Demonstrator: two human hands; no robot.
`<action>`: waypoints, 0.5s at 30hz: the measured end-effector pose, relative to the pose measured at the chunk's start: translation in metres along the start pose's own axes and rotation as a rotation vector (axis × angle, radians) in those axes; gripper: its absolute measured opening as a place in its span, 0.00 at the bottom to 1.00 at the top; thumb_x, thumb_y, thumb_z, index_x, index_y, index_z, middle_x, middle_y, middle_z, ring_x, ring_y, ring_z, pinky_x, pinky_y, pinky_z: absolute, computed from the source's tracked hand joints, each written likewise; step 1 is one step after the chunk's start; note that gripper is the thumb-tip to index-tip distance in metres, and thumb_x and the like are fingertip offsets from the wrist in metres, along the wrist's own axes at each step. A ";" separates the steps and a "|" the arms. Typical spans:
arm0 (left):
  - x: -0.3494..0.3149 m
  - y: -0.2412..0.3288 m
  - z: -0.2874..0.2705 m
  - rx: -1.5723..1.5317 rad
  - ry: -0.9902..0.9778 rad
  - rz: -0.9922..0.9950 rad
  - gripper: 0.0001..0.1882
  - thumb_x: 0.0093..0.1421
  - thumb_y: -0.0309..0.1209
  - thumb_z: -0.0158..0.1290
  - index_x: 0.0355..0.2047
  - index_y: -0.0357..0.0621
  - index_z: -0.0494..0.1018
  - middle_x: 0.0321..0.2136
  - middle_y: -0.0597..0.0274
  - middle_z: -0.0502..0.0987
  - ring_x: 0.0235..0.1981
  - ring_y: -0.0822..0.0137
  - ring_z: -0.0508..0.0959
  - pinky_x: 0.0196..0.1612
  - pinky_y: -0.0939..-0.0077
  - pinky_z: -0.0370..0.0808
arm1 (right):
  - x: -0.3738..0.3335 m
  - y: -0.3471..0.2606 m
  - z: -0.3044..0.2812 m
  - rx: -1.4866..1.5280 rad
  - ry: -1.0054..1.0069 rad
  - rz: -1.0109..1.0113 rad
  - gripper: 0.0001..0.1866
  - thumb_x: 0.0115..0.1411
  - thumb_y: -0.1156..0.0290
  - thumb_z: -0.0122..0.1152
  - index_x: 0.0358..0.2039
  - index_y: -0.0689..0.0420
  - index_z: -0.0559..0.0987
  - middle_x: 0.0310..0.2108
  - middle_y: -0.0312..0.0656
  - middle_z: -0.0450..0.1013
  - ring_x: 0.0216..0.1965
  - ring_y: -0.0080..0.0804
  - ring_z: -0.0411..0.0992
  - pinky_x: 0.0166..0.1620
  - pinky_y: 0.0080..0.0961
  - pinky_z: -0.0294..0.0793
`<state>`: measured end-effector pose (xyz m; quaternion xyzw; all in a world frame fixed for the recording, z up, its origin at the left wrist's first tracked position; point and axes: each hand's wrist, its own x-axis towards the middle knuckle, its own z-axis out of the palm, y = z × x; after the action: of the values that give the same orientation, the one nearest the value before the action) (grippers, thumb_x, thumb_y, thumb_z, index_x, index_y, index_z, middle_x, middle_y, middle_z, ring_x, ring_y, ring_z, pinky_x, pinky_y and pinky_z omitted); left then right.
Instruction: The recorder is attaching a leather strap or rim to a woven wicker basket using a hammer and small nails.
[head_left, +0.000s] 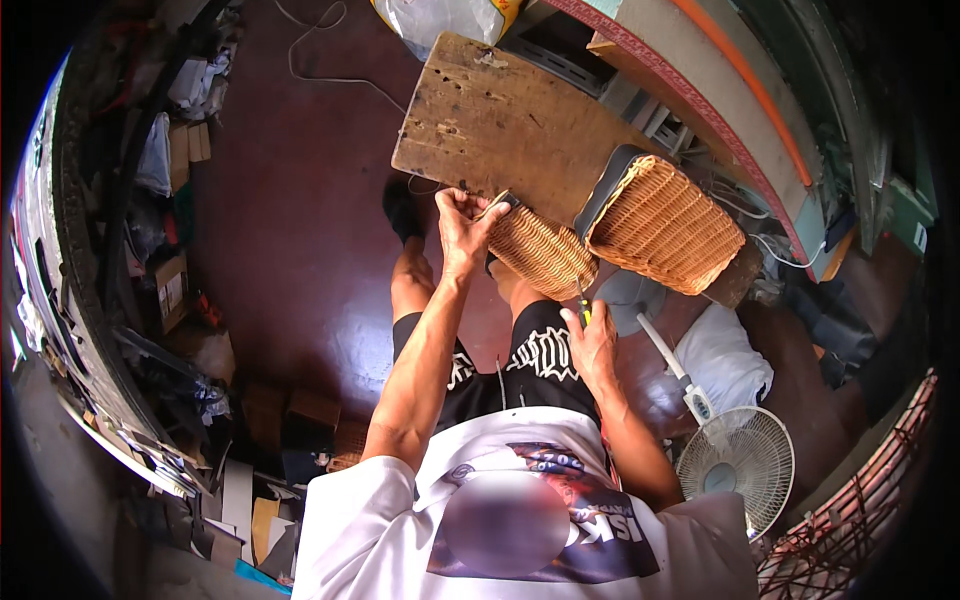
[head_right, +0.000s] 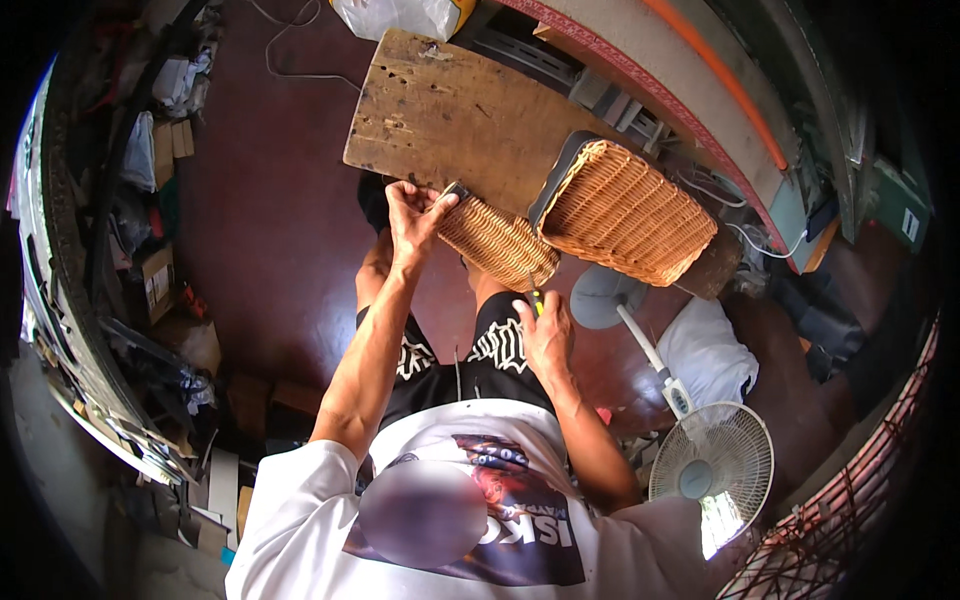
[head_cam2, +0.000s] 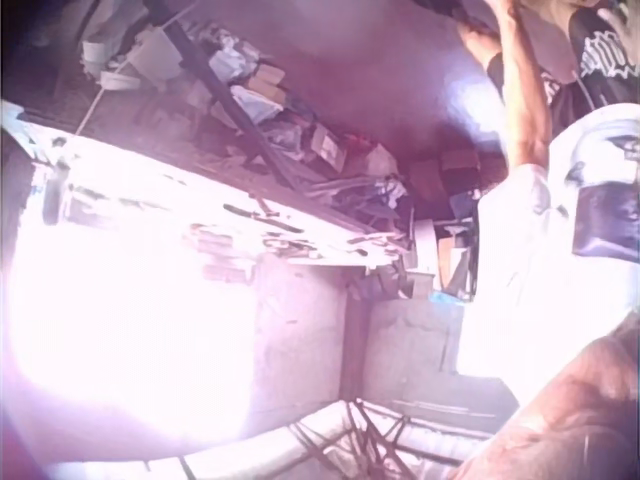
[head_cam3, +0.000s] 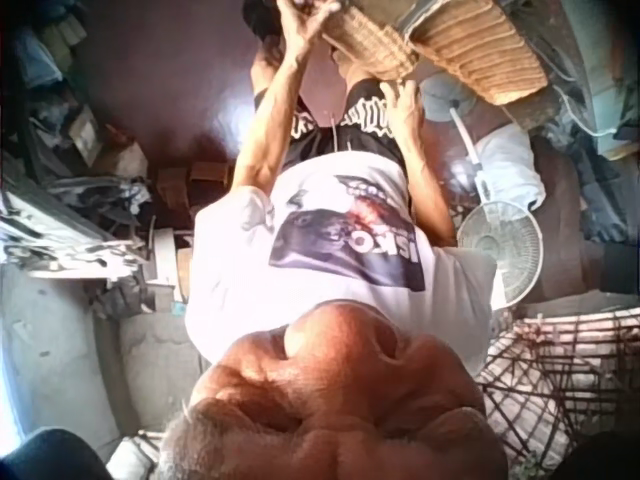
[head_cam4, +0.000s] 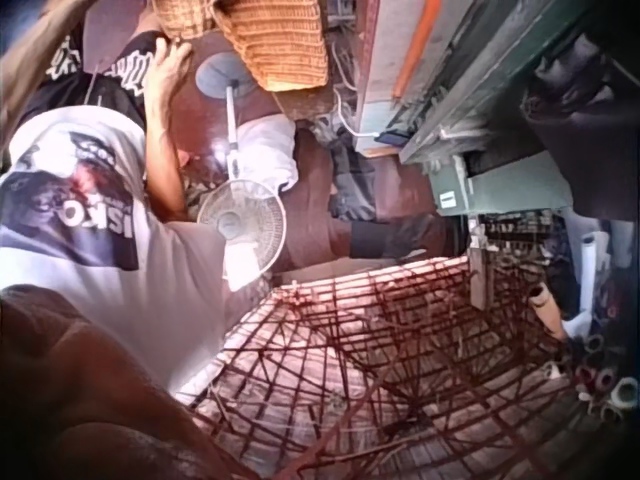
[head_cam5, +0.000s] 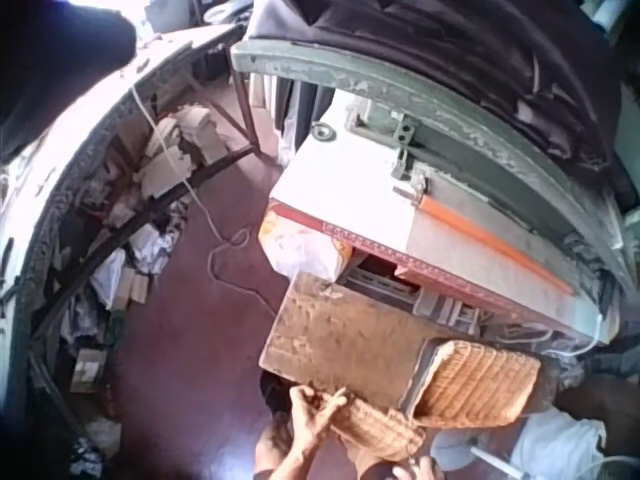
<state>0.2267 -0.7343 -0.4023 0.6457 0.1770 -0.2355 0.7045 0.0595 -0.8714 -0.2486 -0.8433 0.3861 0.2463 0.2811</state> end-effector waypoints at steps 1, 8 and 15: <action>0.002 0.000 0.001 0.004 -0.002 -0.006 0.32 0.48 0.27 0.72 0.40 0.41 0.57 0.29 0.61 0.74 0.29 0.75 0.73 0.35 0.80 0.74 | 0.001 -0.018 -0.009 0.019 -0.009 -0.077 0.23 0.62 0.55 0.62 0.40 0.63 0.68 0.38 0.61 0.72 0.40 0.63 0.71 0.43 0.49 0.69; 0.011 0.010 0.000 0.066 -0.124 -0.012 0.32 0.49 0.29 0.72 0.40 0.39 0.57 0.31 0.56 0.77 0.30 0.72 0.77 0.36 0.78 0.77 | 0.083 -0.083 0.000 0.190 -0.028 -0.415 0.23 0.69 0.65 0.49 0.62 0.58 0.65 0.43 0.60 0.73 0.45 0.59 0.73 0.46 0.45 0.74; 0.011 0.012 -0.007 0.120 -0.143 -0.010 0.33 0.49 0.32 0.72 0.41 0.37 0.57 0.30 0.57 0.76 0.30 0.71 0.77 0.36 0.76 0.77 | 0.104 -0.096 0.010 0.220 0.007 -0.477 0.21 0.61 0.72 0.53 0.56 0.61 0.73 0.34 0.60 0.77 0.35 0.57 0.77 0.40 0.44 0.77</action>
<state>0.2428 -0.7278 -0.3994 0.6675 0.1148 -0.2947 0.6741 0.1938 -0.8656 -0.2939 -0.8758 0.2016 0.1268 0.4199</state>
